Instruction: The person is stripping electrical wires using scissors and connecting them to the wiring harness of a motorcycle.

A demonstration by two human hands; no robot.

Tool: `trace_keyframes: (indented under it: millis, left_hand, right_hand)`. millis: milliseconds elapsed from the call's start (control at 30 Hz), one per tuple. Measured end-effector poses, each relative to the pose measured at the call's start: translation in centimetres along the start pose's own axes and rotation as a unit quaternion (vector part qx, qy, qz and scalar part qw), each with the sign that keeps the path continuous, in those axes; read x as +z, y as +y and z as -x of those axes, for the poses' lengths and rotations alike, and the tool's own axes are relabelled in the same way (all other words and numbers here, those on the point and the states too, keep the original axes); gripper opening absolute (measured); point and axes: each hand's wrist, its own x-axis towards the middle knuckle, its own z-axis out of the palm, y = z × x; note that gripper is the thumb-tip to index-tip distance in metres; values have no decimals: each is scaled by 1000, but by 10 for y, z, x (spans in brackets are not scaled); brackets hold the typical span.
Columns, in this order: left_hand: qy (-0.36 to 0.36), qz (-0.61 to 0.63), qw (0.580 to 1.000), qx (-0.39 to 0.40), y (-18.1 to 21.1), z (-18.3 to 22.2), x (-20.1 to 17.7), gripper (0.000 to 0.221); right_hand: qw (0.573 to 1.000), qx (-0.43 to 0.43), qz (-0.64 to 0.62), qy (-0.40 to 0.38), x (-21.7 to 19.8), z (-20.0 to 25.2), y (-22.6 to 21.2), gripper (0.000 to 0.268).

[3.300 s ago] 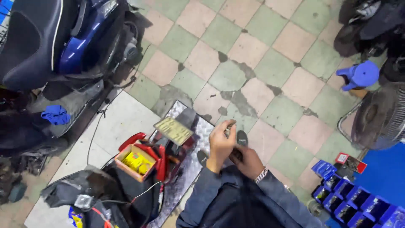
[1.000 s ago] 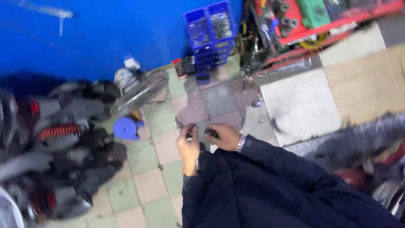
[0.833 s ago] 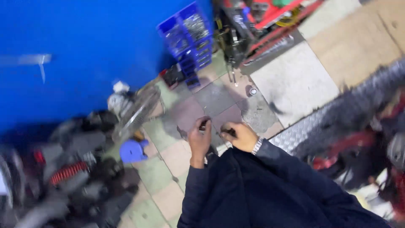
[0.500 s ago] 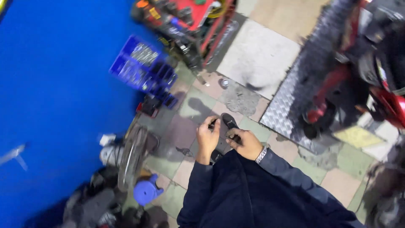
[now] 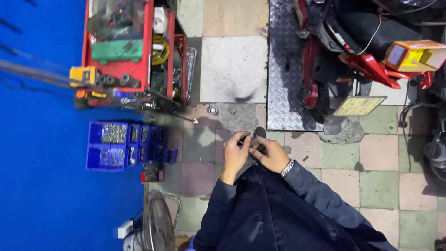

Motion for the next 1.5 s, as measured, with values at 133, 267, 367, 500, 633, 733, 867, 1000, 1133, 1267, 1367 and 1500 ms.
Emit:
trace_keyframes:
  millis: [133, 267, 367, 500, 633, 733, 867, 1000, 1133, 1267, 1367, 1500]
  left_hand:
    - [8, -7, 1000, 5, 2, -62, 13, 16]
    - [-3, -23, 1000, -2, 14, -126, 40, 15]
    - [-21, -17, 999, 23, 31, -178, 64, 15]
    - [-85, -20, 995, 58, 42, -228, 97, 13]
    - [-157, -17, 984, 82, 59, -278, 123, 13]
    - [-225, -15, 971, 79, 58, -320, 148, 13]
    - [-293, 2, 951, 102, 61, -392, 166, 10]
    - [-328, -8, 937, 124, 68, -477, 171, 13]
    - [-359, -14, 923, 138, 88, -543, 178, 12]
    - [-395, 53, 917, 28, 106, -575, 203, 20]
    - [-452, 198, 831, -256, 110, -580, 234, 37]
    - [-486, 352, 620, -505, 142, -557, 272, 52]
  right_hand:
    - [1000, 10, -4, 4, -34, -52, 1, 16]
    - [999, 38, -4, 18, -76, -99, 10, 16]
    - [997, 56, -1, 50, -111, -132, 17, 14]
    - [991, 81, -36, 100, -140, -155, 34, 17]
    - [981, 110, -61, 149, -156, -177, 45, 17]
    - [973, 145, -57, 173, -165, -206, 66, 16]
    - [959, 162, -79, 220, -182, -263, 68, 18]
    - [940, 175, -111, 272, -215, -321, 23, 18]
    - [919, 193, -144, 311, -237, -356, -1, 17]
    - [891, 224, -149, 365, -248, -367, 4, 18]
    - [865, 261, -144, 403, -259, -360, 6, 18]
    - [832, 289, -157, 447, -268, -348, 23, 20]
